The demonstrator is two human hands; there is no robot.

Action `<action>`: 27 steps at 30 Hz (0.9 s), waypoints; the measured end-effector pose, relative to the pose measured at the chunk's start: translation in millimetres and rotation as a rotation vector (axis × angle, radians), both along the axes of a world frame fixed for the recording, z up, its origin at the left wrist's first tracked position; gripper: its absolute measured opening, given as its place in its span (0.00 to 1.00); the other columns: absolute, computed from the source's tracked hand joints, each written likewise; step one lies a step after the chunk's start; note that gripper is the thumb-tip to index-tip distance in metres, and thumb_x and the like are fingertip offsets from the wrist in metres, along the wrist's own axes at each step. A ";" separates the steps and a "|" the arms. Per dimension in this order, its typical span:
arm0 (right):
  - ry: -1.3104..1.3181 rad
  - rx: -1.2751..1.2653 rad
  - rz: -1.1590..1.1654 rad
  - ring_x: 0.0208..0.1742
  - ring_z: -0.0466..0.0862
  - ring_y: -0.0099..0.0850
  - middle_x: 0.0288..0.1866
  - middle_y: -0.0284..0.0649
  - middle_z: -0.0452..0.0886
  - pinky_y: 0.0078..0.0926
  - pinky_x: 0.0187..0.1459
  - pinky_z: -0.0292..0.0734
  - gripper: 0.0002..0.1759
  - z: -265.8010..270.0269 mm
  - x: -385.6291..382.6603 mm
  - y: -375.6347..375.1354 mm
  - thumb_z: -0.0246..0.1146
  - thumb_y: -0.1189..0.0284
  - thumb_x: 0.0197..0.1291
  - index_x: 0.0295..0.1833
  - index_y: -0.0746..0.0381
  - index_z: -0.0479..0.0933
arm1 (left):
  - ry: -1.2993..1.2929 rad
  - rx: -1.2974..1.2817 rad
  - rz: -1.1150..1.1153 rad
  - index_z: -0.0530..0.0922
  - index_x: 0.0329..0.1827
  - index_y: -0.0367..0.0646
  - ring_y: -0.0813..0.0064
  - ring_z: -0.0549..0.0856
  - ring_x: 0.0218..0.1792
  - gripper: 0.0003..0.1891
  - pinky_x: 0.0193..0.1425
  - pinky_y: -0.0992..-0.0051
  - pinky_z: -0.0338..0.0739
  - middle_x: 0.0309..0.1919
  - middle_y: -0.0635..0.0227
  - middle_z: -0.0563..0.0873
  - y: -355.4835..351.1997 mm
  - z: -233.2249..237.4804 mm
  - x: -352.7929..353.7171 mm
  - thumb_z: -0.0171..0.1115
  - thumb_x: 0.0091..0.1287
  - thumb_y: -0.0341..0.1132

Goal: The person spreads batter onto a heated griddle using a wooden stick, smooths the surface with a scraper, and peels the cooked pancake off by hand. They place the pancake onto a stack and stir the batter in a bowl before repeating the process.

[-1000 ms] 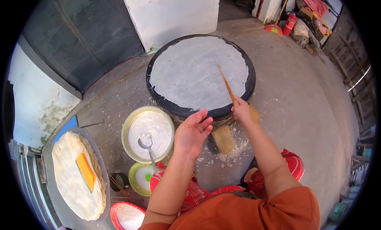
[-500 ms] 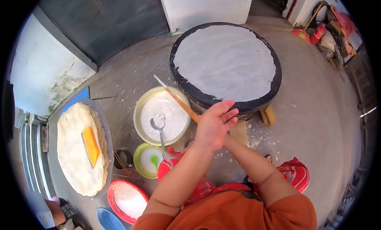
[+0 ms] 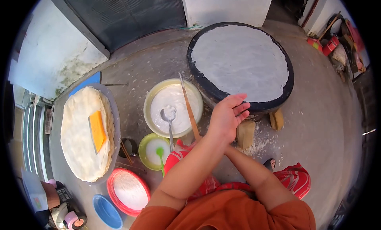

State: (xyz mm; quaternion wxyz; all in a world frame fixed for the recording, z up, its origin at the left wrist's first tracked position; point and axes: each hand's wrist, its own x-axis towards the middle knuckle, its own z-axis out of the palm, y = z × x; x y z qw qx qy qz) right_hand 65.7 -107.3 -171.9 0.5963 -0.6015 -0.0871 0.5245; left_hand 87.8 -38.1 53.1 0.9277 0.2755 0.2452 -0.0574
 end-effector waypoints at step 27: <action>-0.298 -0.523 0.114 0.29 0.81 0.25 0.36 0.39 0.81 0.23 0.34 0.76 0.20 -23.2 -62.8 -132.8 0.54 0.67 0.57 0.55 0.62 0.72 | 1.374 2.055 -0.038 0.75 0.45 0.40 0.54 0.80 0.43 0.34 0.44 0.54 0.71 0.39 0.51 0.81 326.3 -73.7 -225.0 0.46 0.56 0.65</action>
